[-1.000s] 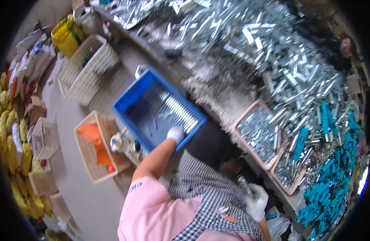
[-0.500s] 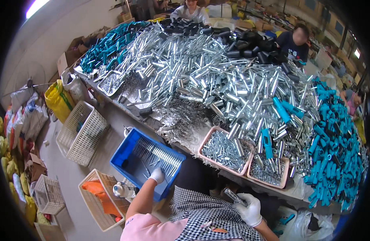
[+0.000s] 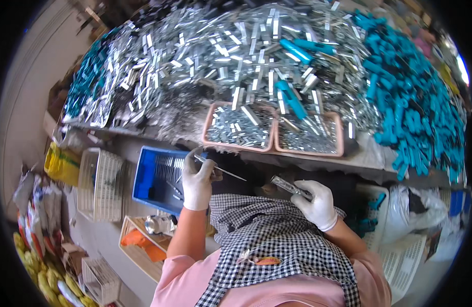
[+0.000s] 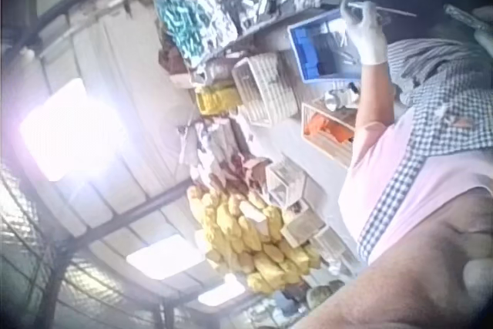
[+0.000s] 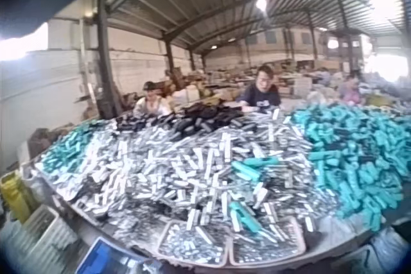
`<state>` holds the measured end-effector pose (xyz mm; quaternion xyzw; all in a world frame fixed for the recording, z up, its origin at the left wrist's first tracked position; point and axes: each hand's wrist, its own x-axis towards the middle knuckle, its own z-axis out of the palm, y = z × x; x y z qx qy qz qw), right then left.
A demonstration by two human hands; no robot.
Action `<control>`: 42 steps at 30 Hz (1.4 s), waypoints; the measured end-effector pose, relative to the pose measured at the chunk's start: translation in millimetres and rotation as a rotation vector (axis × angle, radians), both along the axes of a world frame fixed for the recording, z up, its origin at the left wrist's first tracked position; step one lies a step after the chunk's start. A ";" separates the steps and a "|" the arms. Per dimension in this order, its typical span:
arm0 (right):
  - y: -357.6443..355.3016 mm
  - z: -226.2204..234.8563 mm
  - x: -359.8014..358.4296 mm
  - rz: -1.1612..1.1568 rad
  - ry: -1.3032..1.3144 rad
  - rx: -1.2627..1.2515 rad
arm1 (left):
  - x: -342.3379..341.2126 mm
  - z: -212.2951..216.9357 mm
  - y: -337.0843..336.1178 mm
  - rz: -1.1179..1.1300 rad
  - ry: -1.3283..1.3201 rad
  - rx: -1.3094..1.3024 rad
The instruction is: The person assembles tools by inserting springs, pins, and metal rods into cylindrical sleeves, and fitting the assembled components into plastic handles.
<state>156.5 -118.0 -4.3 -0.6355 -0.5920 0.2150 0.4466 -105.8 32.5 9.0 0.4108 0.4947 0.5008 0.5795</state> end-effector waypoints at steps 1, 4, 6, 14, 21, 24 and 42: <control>-5.0 -1.2 4.1 -0.040 0.000 0.001 | 15.5 1.1 -2.7 -0.009 -0.075 0.018; -21.8 2.5 16.3 -0.075 -0.032 0.021 | 49.3 0.1 -6.3 -0.066 -0.182 -0.036; -34.6 6.7 23.5 -0.121 -0.037 0.041 | 70.3 2.6 -13.3 -0.110 -0.189 -0.066; -46.8 6.8 27.9 -0.187 -0.015 0.041 | 116.9 0.2 -55.0 -0.314 -0.205 -0.110; -28.9 7.2 25.3 -0.058 -0.151 0.168 | 93.6 9.0 -56.2 -0.502 -0.144 -0.275; -26.4 6.0 27.9 -0.018 -0.117 0.221 | 83.6 10.4 -42.4 -0.671 -0.247 -0.479; -12.9 5.6 35.3 0.043 -0.054 0.153 | 104.7 13.0 -55.3 -0.673 0.058 -0.186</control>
